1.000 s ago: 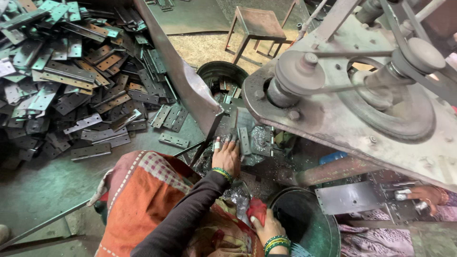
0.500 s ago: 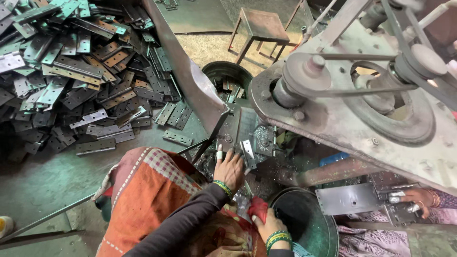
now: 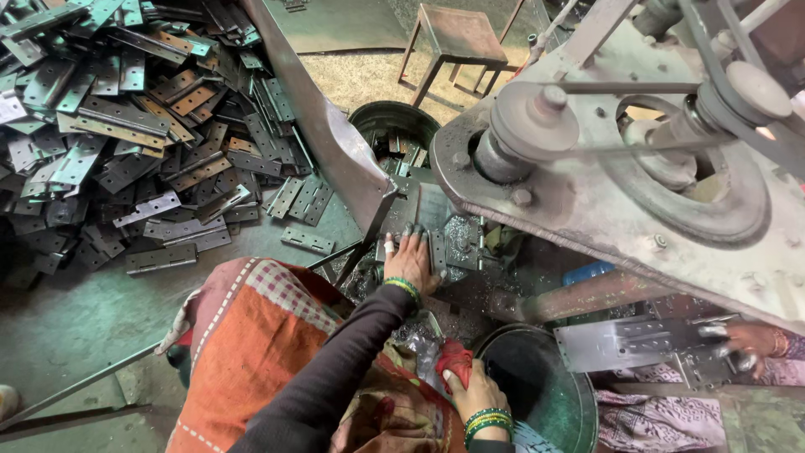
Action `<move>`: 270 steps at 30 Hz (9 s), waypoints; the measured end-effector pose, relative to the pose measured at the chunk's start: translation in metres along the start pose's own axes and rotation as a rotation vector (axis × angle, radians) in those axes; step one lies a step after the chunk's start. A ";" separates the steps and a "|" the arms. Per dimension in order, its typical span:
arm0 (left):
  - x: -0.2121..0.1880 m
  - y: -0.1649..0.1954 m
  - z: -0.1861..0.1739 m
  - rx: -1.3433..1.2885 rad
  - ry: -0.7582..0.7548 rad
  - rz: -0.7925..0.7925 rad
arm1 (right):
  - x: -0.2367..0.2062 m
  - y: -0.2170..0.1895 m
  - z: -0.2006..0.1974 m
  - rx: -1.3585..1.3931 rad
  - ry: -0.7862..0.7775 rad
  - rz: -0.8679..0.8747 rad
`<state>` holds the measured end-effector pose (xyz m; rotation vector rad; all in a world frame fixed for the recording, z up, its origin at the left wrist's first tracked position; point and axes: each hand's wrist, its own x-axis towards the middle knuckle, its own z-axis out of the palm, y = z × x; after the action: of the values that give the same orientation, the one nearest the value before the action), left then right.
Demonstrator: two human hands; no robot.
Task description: The person sits on the floor and repeatedly places metal hinge blanks into a press machine, then removes the processed pieces. The person handles the blanks one at a time and uses a red cloth to wipe the machine surface between cycles.
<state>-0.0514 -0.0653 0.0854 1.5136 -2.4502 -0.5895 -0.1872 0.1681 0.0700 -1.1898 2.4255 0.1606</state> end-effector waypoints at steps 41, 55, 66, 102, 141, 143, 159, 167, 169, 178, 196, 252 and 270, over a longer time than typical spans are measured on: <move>-0.011 -0.013 0.022 -0.065 0.191 0.054 | 0.006 -0.006 0.052 0.080 -0.030 -0.006; 0.012 -0.008 0.036 0.006 0.283 0.035 | -0.006 -0.007 0.037 0.059 0.051 -0.017; 0.018 -0.012 0.028 0.030 0.194 0.031 | 0.006 0.015 0.006 -0.054 -0.031 -0.051; 0.040 -0.014 0.029 0.015 0.324 0.033 | -0.010 -0.004 -0.017 -0.071 -0.095 -0.007; -0.019 -0.021 -0.035 -0.351 0.227 0.274 | 0.015 0.001 0.074 0.189 0.081 -0.062; -0.019 -0.007 -0.039 -0.335 0.247 0.111 | 0.013 0.000 0.072 0.183 0.135 -0.101; -0.025 -0.022 -0.004 -0.038 0.275 0.062 | 0.024 0.015 0.053 0.136 -0.031 -0.076; -0.022 0.004 -0.007 -0.020 0.228 -0.016 | 0.005 0.016 0.044 0.073 0.049 -0.086; -0.024 0.002 -0.004 -0.007 0.272 0.018 | 0.004 0.012 0.064 0.110 0.094 -0.038; -0.036 -0.024 0.015 0.055 0.277 0.156 | 0.023 0.022 0.029 -0.033 -0.046 -0.094; -0.042 -0.011 0.012 0.019 0.427 0.133 | -0.003 0.005 0.034 0.051 0.004 -0.038; -0.010 -0.018 0.028 0.034 0.329 0.091 | 0.007 0.000 0.011 -0.094 -0.073 -0.038; 0.007 -0.017 0.022 0.110 0.247 0.059 | 0.006 -0.002 0.010 -0.075 -0.118 -0.025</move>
<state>-0.0486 -0.0735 0.0582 1.4502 -2.3599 -0.2434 -0.1857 0.1660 0.0586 -1.2068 2.3199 0.3075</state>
